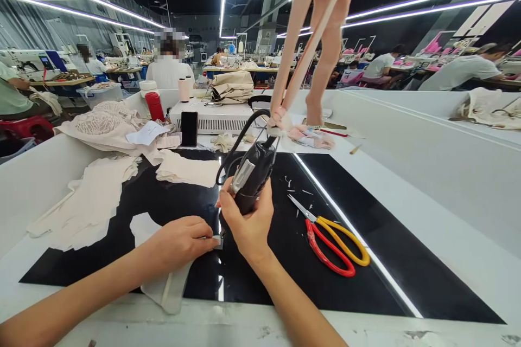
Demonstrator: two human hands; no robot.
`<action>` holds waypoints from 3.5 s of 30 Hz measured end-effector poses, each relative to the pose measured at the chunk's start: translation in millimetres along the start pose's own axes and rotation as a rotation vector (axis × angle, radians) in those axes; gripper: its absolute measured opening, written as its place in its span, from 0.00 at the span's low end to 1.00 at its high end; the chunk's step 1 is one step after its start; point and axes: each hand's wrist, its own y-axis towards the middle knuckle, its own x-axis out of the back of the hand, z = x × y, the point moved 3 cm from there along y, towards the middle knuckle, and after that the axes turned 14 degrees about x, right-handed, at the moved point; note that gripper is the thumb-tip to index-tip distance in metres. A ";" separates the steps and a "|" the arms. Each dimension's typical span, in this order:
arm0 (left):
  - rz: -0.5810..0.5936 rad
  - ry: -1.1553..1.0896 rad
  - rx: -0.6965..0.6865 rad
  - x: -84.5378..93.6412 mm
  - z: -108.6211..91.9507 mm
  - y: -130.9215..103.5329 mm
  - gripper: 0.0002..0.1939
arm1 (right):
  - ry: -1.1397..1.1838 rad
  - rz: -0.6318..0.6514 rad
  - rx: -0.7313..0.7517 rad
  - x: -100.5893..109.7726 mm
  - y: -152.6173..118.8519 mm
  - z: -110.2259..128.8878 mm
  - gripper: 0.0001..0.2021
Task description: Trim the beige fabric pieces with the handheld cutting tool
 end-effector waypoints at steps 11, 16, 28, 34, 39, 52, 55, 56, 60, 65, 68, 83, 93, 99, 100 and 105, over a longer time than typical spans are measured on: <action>-0.013 0.073 0.056 -8.1 -8.8 2.8 0.17 | -0.010 0.020 -0.019 -3.1 1.2 4.4 0.15; -0.028 0.066 0.134 -1.5 -10.9 3.2 0.18 | -0.029 0.024 -0.045 -3.3 0.3 4.1 0.14; -0.092 0.044 0.191 0.6 -7.5 -0.8 0.15 | -0.010 0.019 -0.036 -4.2 -1.7 3.7 0.13; -0.041 0.041 0.193 0.2 -6.5 -2.2 0.13 | -0.035 0.026 -0.047 -3.5 0.9 4.4 0.14; -0.046 0.022 0.190 -0.3 -6.5 -2.7 0.14 | -0.048 0.022 -0.050 -3.0 0.9 4.1 0.14; -0.030 0.018 0.191 -1.6 -5.6 -2.8 0.15 | -0.025 -0.007 -0.026 -4.3 4.7 6.7 0.14; -0.020 0.020 0.191 -2.2 -5.7 -2.7 0.16 | -0.043 -0.002 -0.043 -4.0 2.5 5.9 0.14; -0.021 0.018 0.190 -2.3 -5.7 -2.6 0.16 | -0.047 0.000 -0.045 -3.9 1.6 5.4 0.14; -0.037 0.010 0.189 -1.9 -6.2 -2.2 0.15 | -0.054 0.011 -0.047 -4.1 -0.3 3.4 0.14; -0.050 0.007 0.187 -1.4 -7.0 -2.7 0.15 | -0.055 -0.004 -0.035 -2.8 1.9 5.5 0.13; -0.058 0.003 0.188 -1.1 -6.9 -3.3 0.15 | -0.026 0.000 -0.023 -0.8 1.4 8.7 0.14; -0.013 -0.022 0.209 0.2 -3.5 -7.6 0.08 | -0.038 0.006 -0.030 -0.8 -3.9 12.4 0.13; 0.021 -0.090 0.274 15.2 3.1 -33.5 0.08 | -0.021 0.024 -0.021 2.8 -4.1 12.8 0.13; 0.002 -0.093 0.284 11.1 1.1 -37.1 0.07 | -0.012 -0.027 -0.011 2.7 -0.5 8.7 0.16; -0.003 -0.085 0.280 10.1 0.7 -36.9 0.08 | -0.015 -0.030 -0.012 2.6 -0.4 7.6 0.15; -0.035 -0.092 0.259 8.3 0.1 -35.0 0.09 | -0.044 -0.021 -0.017 3.6 -2.1 4.7 0.15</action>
